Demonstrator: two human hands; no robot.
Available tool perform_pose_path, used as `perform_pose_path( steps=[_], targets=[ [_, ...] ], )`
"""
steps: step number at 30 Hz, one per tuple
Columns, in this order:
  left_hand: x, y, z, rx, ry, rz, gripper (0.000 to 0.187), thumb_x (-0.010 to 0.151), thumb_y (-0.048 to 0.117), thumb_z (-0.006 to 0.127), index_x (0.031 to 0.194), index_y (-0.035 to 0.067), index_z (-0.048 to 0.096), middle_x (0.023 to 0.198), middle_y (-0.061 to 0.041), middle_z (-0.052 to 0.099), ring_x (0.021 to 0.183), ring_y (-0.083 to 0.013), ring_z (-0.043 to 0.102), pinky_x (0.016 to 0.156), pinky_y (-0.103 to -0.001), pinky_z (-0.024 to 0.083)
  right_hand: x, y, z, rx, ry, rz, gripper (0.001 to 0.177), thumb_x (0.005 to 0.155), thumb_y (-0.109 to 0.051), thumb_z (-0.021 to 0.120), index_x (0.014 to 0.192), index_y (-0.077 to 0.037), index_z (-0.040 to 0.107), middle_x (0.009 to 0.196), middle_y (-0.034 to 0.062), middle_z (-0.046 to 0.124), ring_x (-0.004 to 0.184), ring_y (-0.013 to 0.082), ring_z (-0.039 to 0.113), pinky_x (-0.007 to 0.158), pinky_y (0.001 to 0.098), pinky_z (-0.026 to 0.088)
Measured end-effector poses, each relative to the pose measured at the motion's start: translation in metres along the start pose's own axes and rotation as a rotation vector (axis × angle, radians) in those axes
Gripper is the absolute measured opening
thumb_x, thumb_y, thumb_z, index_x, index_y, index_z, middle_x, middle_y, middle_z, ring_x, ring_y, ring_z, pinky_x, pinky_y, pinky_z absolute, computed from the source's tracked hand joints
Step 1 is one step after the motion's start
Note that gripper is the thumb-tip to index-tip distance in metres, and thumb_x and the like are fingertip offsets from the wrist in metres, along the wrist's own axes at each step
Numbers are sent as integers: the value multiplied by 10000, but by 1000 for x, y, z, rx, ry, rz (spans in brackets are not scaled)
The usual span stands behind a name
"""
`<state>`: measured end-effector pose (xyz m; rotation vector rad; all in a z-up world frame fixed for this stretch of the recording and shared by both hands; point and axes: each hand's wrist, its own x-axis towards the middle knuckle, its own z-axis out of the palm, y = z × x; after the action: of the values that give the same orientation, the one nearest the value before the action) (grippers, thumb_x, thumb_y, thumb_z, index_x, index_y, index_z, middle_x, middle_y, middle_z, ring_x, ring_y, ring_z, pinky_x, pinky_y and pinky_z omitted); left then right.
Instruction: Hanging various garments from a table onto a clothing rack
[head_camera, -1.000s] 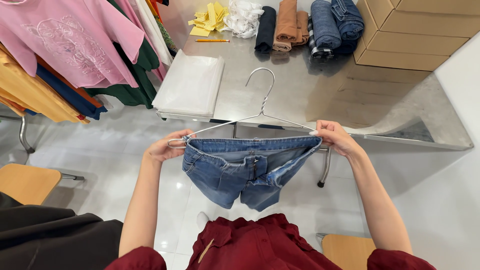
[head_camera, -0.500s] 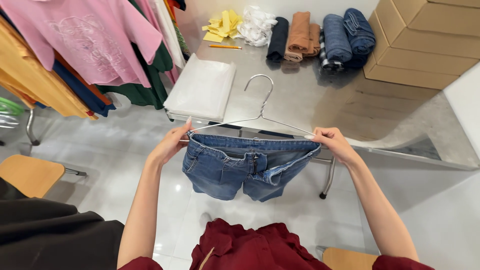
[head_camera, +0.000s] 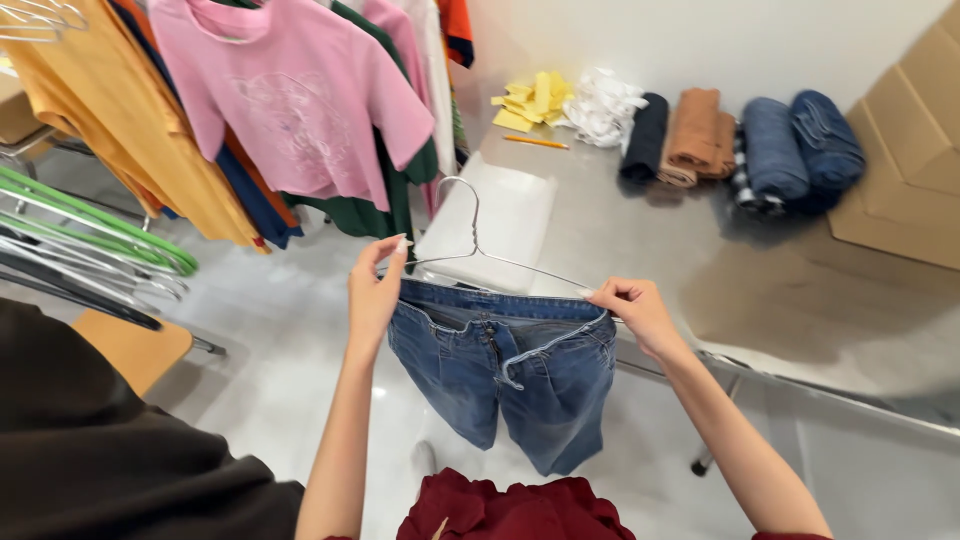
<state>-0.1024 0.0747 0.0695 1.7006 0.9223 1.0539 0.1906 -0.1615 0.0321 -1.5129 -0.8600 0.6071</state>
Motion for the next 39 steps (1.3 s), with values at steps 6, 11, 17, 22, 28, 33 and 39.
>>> perform_pose_path(
  steps=[6, 11, 17, 22, 28, 33, 39],
  targets=[
    [58, 16, -39, -88, 80, -4, 240, 1045, 300, 594, 1162, 115, 691, 1342, -86, 640, 1310, -298, 577, 1125, -527, 361, 78, -23, 97, 51, 32, 73, 293, 821, -99, 794, 589, -73, 618, 612, -19, 553, 599, 51, 488, 593, 183, 467],
    [112, 10, -76, -226, 141, -26, 273, 1072, 317, 526, 1181, 129, 691, 1367, -92, 595, 1327, -301, 552, 1134, -498, 382, 152, -29, 182, 124, 37, 94, 274, 831, -121, 794, 617, -88, 627, 630, -29, 559, 593, 41, 528, 605, 189, 519],
    [171, -2, -110, -268, 210, 40, 246, 1070, 254, 520, 1160, 109, 697, 1281, -121, 640, 1258, -270, 593, 1062, -429, 451, 232, -44, 265, 236, 77, 104, 257, 834, -138, 805, 636, -94, 647, 634, -25, 574, 592, 33, 566, 621, 196, 566],
    [210, -22, -113, -327, 220, 67, 217, 1056, 215, 552, 1115, 106, 729, 1148, -105, 743, 1138, -205, 662, 971, -355, 526, 280, -76, 331, 273, 105, 78, 234, 803, -189, 839, 665, -112, 666, 662, -31, 577, 618, 31, 574, 609, 190, 568],
    [240, -26, -121, -341, 148, -19, 261, 1056, 310, 558, 1084, 116, 730, 1143, -67, 755, 1132, -170, 683, 993, -331, 521, 332, -116, 397, 315, 107, 2, 239, 762, -214, 868, 667, -88, 688, 672, -1, 573, 638, 64, 555, 611, 218, 556],
    [259, -23, -123, -390, 130, -49, 248, 1046, 319, 566, 1047, 138, 735, 1102, -31, 761, 1041, -104, 685, 918, -257, 516, 366, -139, 422, 350, 66, -28, 259, 771, -182, 846, 620, -94, 654, 591, -24, 476, 544, 25, 477, 507, 143, 467],
    [273, -27, -123, -412, 133, -70, 243, 1040, 299, 572, 1038, 122, 738, 1094, -45, 763, 1027, -111, 694, 897, -245, 518, 401, -117, 429, 277, 63, -39, 279, 758, -194, 853, 612, -82, 644, 569, -25, 460, 534, 27, 460, 468, 135, 393]
  ],
)
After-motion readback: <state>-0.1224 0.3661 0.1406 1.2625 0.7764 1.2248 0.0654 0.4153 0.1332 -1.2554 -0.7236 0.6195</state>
